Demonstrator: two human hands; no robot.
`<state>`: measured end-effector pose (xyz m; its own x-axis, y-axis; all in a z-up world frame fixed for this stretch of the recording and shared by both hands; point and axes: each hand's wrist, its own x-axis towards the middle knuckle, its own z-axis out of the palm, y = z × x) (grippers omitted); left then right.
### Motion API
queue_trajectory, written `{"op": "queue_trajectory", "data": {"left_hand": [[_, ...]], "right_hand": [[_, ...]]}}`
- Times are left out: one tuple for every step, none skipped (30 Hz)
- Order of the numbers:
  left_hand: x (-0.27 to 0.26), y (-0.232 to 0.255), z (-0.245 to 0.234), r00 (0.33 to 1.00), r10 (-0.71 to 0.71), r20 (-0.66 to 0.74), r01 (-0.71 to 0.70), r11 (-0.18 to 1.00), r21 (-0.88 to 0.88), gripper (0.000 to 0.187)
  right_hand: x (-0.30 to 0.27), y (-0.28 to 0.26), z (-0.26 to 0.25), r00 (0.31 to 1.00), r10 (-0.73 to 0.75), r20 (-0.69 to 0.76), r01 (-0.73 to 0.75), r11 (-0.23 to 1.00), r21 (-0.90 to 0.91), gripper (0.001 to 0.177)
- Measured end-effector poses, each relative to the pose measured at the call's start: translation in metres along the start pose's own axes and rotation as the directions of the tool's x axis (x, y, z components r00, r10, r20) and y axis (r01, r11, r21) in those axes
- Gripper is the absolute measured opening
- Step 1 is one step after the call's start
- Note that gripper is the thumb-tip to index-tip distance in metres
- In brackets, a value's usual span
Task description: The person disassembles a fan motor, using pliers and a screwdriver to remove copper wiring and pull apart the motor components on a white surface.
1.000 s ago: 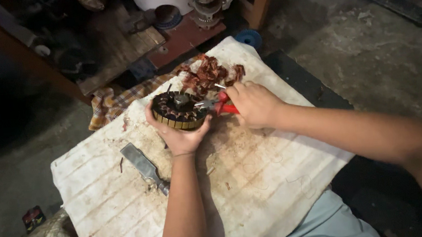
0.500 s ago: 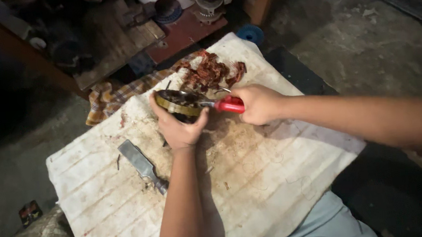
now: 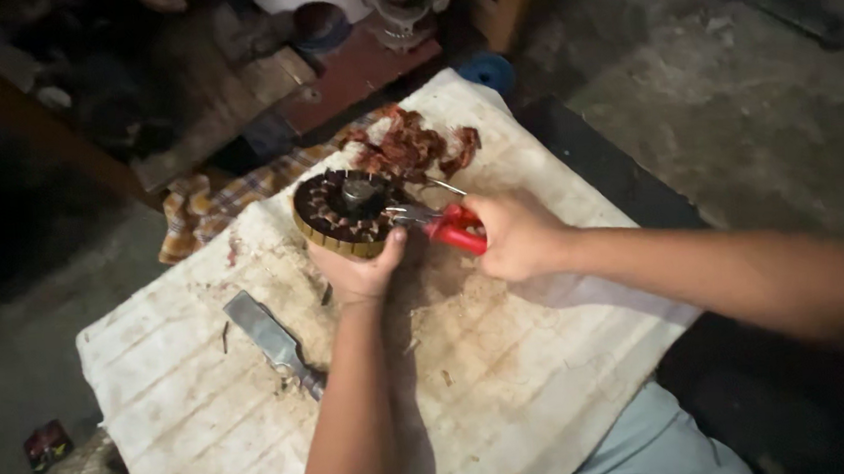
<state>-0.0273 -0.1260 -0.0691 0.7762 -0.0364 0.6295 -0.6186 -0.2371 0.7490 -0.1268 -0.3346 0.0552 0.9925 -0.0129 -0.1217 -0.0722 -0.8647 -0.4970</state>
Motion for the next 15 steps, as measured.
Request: {"op": "queue_trajectory", "data": {"left_hand": [[-0.002, 0.001, 0.003, 1.000, 0.015, -0.002, -0.015, 1.000, -0.025, 0.078], [-0.004, 0.003, 0.004, 1.000, 0.013, 0.004, -0.012, 0.999, -0.031, 0.078], [-0.002, 0.004, 0.000, 1.000, 0.024, 0.001, -0.023, 0.998, -0.058, 0.082], [0.000, 0.007, -0.004, 0.999, 0.034, -0.002, -0.034, 0.996, -0.085, 0.085], [0.002, 0.009, -0.006, 0.999, 0.036, -0.008, -0.037, 0.996, -0.078, 0.085], [0.002, 0.012, -0.006, 1.000, 0.015, -0.021, -0.017, 0.996, -0.084, 0.089], [0.000, 0.013, -0.007, 1.000, -0.009, -0.027, 0.007, 0.996, -0.088, 0.093], [-0.001, 0.013, -0.012, 1.000, -0.010, -0.028, 0.008, 0.997, -0.078, 0.093], [-0.002, 0.012, -0.009, 0.999, -0.019, -0.046, 0.013, 0.994, -0.108, 0.093], [-0.002, 0.011, -0.007, 0.998, -0.028, -0.065, 0.019, 0.990, -0.137, 0.093], [-0.002, 0.009, -0.005, 0.998, -0.029, -0.064, 0.020, 0.990, -0.139, 0.093], [-0.002, 0.007, -0.003, 0.996, -0.051, -0.072, 0.037, 0.982, -0.187, 0.092], [-0.001, 0.006, -0.003, 0.994, -0.075, -0.082, 0.054, 0.971, -0.231, 0.091], [-0.002, 0.006, -0.004, 0.993, -0.078, -0.084, 0.057, 0.972, -0.230, 0.091], [0.000, 0.006, -0.004, 0.994, -0.073, -0.083, 0.053, 0.976, -0.212, 0.092]], "right_hand": [[-0.003, 0.001, 0.005, 1.000, 0.010, -0.001, -0.010, 1.000, 0.000, 0.044], [-0.005, -0.001, 0.012, 0.997, 0.066, 0.041, -0.069, 0.996, 0.061, 0.044], [-0.006, -0.003, 0.015, 0.990, 0.109, 0.084, -0.118, 0.986, 0.117, 0.044], [-0.009, -0.003, 0.017, 0.991, 0.108, 0.082, -0.117, 0.987, 0.114, 0.044], [-0.011, -0.004, 0.021, 0.980, 0.141, 0.143, -0.170, 0.961, 0.216, 0.045], [-0.012, -0.004, 0.025, 0.964, 0.166, 0.208, -0.226, 0.923, 0.311, 0.046], [-0.013, -0.003, 0.031, 0.964, 0.159, 0.213, -0.222, 0.922, 0.316, 0.046], [-0.013, -0.001, 0.037, 0.953, 0.158, 0.258, -0.260, 0.863, 0.433, 0.046], [-0.014, 0.003, 0.040, 0.941, 0.164, 0.295, -0.305, 0.788, 0.534, 0.045], [-0.014, 0.005, 0.044, 0.941, 0.169, 0.292, -0.307, 0.788, 0.534, 0.045], [-0.015, 0.006, 0.050, 0.938, 0.150, 0.314, -0.320, 0.724, 0.612, 0.044], [-0.017, 0.006, 0.054, 0.934, 0.129, 0.333, -0.332, 0.651, 0.682, 0.043], [-0.019, 0.004, 0.055, 0.933, 0.128, 0.336, -0.334, 0.653, 0.680, 0.043], [-0.022, 0.003, 0.054, 0.931, 0.120, 0.346, -0.344, 0.611, 0.713, 0.046], [-0.021, 0.001, 0.053, 0.930, 0.108, 0.350, -0.347, 0.570, 0.745, 0.050]]}}
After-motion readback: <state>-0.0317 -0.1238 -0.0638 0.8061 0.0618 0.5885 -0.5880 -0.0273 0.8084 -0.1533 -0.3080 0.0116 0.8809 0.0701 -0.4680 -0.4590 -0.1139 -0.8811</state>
